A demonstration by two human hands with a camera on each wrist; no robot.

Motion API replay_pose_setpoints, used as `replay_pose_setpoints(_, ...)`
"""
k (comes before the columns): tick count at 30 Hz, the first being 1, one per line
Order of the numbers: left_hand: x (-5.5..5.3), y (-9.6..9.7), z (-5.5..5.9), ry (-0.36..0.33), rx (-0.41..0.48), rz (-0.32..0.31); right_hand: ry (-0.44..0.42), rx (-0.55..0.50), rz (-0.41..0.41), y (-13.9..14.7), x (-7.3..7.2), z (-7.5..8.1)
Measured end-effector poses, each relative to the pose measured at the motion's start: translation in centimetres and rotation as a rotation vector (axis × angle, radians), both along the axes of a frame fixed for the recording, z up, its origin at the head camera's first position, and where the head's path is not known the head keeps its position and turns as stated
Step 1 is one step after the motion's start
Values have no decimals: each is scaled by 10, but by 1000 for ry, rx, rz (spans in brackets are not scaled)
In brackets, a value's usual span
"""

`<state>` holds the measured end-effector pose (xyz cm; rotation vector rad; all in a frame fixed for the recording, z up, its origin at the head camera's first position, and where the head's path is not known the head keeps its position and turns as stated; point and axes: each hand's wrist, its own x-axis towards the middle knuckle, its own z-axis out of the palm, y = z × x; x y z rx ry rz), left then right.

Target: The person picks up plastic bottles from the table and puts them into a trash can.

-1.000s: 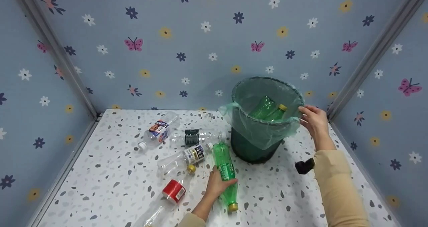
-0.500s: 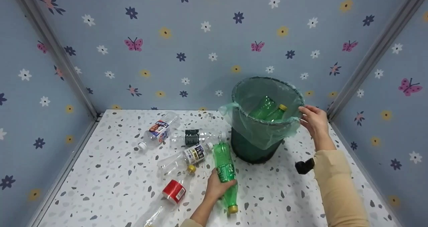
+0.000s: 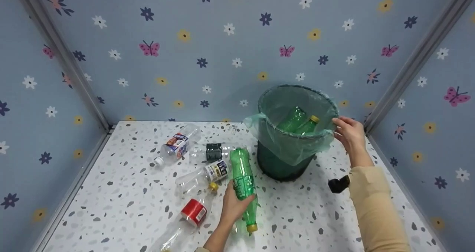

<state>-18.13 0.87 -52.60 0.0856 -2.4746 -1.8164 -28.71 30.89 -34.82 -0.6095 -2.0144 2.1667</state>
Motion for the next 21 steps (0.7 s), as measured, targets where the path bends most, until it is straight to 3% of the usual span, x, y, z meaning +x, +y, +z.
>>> replay_pose_setpoints(6, -1, -9, 19, 53, 2, 45, -21, 15, -8, 0, -1, 0)
replay_pose_setpoints(10, -3, -14, 34, 44, -5, 51, -25, 41, -3, 1, -2, -1)
replay_pose_setpoints(13, -4, -19, 45, 75, -9, 42, -27, 57, -6, 0, -3, -2)
replay_pose_setpoints(21, -11, -31, 78, 162, -129, 49, -10, 23, -3, 1, -1, -1)
